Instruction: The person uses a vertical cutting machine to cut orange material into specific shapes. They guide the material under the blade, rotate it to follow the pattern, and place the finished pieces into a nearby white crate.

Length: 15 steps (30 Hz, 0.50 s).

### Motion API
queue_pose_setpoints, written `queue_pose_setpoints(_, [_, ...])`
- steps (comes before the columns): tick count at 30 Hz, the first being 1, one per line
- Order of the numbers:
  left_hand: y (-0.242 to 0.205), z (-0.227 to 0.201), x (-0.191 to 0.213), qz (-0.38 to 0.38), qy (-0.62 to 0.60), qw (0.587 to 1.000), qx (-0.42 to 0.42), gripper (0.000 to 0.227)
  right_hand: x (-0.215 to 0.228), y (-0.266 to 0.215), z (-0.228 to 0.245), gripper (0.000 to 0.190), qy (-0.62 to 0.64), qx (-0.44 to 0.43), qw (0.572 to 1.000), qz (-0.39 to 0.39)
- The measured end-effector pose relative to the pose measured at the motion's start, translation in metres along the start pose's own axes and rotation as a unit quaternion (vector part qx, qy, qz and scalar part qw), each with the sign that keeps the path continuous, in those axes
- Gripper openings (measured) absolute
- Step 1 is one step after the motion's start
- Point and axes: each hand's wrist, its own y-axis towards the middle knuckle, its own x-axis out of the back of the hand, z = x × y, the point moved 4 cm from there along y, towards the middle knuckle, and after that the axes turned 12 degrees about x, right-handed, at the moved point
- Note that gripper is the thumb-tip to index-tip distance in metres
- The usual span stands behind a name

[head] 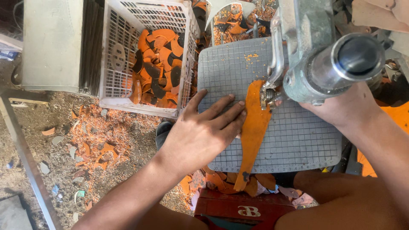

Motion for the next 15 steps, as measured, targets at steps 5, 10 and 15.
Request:
queue_pose_setpoints(5, [0.002, 0.002, 0.001, 0.0, -0.005, 1.0, 0.003, 0.028, -0.002, -0.005, -0.008, 0.015, 0.004, 0.0, 1.0, -0.005])
queue_pose_setpoints(10, [0.0, -0.001, 0.0, -0.008, -0.007, 1.0, 0.008, 0.028, 0.003, 0.011, 0.024, 0.009, -0.131, 0.059, 0.99, -0.002])
queue_pose_setpoints(15, [-0.001, 0.001, -0.003, -0.001, 0.018, 1.0, 0.012, 0.029, -0.008, -0.023, 0.133, 0.044, -0.121, -0.062, 0.988, 0.066])
